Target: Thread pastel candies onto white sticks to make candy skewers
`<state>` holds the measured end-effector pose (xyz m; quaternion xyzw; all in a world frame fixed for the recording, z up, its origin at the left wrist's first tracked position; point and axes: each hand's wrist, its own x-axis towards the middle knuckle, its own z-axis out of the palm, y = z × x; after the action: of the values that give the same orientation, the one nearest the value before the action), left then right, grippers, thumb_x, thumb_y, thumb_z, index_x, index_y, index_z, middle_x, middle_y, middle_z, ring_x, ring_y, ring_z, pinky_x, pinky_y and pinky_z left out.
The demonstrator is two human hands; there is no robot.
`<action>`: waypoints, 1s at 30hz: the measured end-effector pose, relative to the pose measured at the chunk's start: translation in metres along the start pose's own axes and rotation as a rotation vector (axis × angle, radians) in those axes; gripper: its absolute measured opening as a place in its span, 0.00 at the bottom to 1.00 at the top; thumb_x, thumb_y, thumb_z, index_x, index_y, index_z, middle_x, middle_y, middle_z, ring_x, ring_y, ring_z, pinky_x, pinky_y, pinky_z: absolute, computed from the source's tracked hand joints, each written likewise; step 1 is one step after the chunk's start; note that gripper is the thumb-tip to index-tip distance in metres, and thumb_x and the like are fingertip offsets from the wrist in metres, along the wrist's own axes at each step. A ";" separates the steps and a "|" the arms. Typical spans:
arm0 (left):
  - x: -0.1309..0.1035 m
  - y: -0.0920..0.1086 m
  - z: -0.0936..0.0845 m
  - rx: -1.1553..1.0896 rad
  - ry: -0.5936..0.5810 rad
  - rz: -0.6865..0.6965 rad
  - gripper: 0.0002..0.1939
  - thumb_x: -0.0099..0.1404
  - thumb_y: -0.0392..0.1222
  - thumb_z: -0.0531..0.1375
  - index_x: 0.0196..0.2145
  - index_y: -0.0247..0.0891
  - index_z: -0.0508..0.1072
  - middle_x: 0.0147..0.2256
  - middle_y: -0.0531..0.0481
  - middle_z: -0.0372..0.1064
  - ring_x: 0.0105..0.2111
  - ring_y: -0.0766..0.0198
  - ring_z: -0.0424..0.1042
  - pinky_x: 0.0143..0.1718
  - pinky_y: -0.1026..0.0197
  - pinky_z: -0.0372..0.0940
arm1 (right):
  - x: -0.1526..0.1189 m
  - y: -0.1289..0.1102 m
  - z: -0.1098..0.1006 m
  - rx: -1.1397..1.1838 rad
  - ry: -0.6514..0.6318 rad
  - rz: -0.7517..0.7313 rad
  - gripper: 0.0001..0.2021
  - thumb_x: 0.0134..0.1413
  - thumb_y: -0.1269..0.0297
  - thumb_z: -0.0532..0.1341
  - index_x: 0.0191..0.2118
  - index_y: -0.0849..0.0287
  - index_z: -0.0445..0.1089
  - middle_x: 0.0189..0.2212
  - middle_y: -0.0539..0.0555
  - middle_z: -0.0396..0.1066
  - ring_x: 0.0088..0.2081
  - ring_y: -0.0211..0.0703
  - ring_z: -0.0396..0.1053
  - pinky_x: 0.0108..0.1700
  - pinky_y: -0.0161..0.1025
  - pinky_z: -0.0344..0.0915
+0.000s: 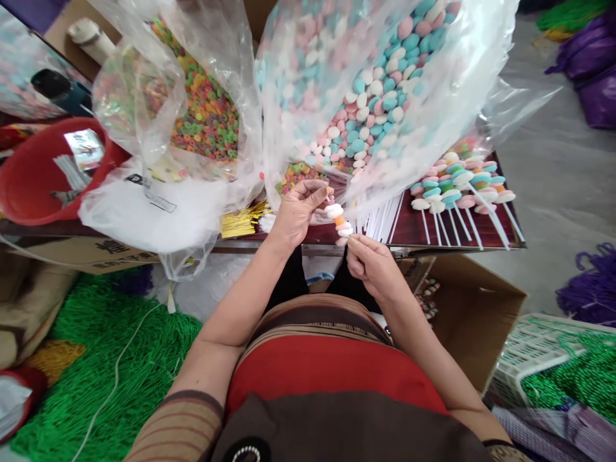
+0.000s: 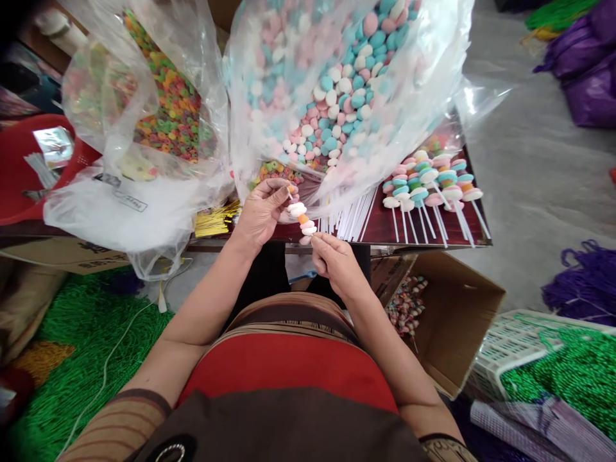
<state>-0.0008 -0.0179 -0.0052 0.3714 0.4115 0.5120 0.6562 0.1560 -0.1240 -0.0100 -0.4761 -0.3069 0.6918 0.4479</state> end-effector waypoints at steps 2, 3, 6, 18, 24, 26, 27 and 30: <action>-0.001 0.000 0.001 -0.037 -0.021 -0.005 0.15 0.57 0.46 0.76 0.36 0.40 0.76 0.33 0.55 0.78 0.33 0.69 0.76 0.42 0.63 0.72 | 0.000 -0.002 0.000 0.098 -0.046 0.044 0.16 0.56 0.49 0.68 0.36 0.58 0.72 0.12 0.39 0.51 0.15 0.29 0.40 0.20 0.34 0.37; -0.001 -0.001 0.002 -0.051 -0.032 -0.008 0.15 0.57 0.46 0.76 0.36 0.40 0.76 0.34 0.55 0.78 0.34 0.69 0.77 0.44 0.62 0.72 | 0.000 -0.003 0.000 0.137 -0.065 0.060 0.15 0.55 0.50 0.69 0.35 0.57 0.72 0.12 0.38 0.51 0.15 0.29 0.39 0.20 0.34 0.36; -0.004 -0.002 0.005 -0.038 -0.046 -0.013 0.15 0.60 0.48 0.74 0.37 0.41 0.75 0.36 0.54 0.79 0.37 0.67 0.78 0.48 0.60 0.73 | -0.001 -0.005 0.000 0.197 -0.095 0.084 0.15 0.53 0.51 0.71 0.35 0.56 0.71 0.12 0.37 0.49 0.15 0.29 0.37 0.19 0.33 0.35; -0.019 0.004 0.012 0.040 -0.091 0.184 0.18 0.62 0.58 0.71 0.38 0.43 0.77 0.34 0.53 0.77 0.36 0.65 0.75 0.43 0.58 0.72 | -0.002 0.003 -0.001 0.084 -0.065 0.022 0.20 0.53 0.43 0.71 0.35 0.55 0.71 0.13 0.39 0.50 0.16 0.30 0.40 0.21 0.34 0.38; -0.020 -0.006 0.013 0.011 -0.123 0.101 0.19 0.58 0.55 0.74 0.39 0.42 0.77 0.33 0.55 0.75 0.36 0.68 0.74 0.42 0.62 0.69 | 0.003 0.012 0.000 -0.100 0.026 -0.065 0.21 0.58 0.41 0.66 0.39 0.55 0.70 0.17 0.42 0.62 0.18 0.32 0.46 0.22 0.34 0.41; -0.019 -0.012 0.012 0.002 -0.106 0.062 0.20 0.57 0.56 0.74 0.37 0.41 0.76 0.34 0.54 0.75 0.36 0.67 0.75 0.44 0.61 0.70 | 0.005 0.014 0.001 -0.250 0.109 -0.165 0.19 0.60 0.43 0.65 0.38 0.54 0.69 0.18 0.44 0.65 0.19 0.33 0.51 0.23 0.35 0.47; -0.018 -0.015 0.011 -0.001 -0.099 0.043 0.21 0.57 0.57 0.74 0.37 0.41 0.75 0.34 0.54 0.75 0.37 0.66 0.76 0.44 0.60 0.70 | 0.006 0.015 0.002 -0.333 0.153 -0.223 0.17 0.61 0.44 0.64 0.36 0.54 0.69 0.19 0.45 0.66 0.20 0.34 0.54 0.25 0.35 0.51; -0.018 -0.020 0.013 -0.003 -0.111 0.011 0.22 0.58 0.60 0.73 0.37 0.41 0.74 0.34 0.54 0.76 0.37 0.65 0.77 0.46 0.58 0.71 | 0.010 0.017 0.002 -0.410 0.237 -0.305 0.17 0.62 0.45 0.64 0.34 0.54 0.70 0.20 0.46 0.67 0.22 0.36 0.57 0.27 0.36 0.55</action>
<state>0.0160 -0.0405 -0.0154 0.4006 0.3715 0.4946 0.6759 0.1475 -0.1219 -0.0273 -0.5825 -0.4542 0.4793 0.4740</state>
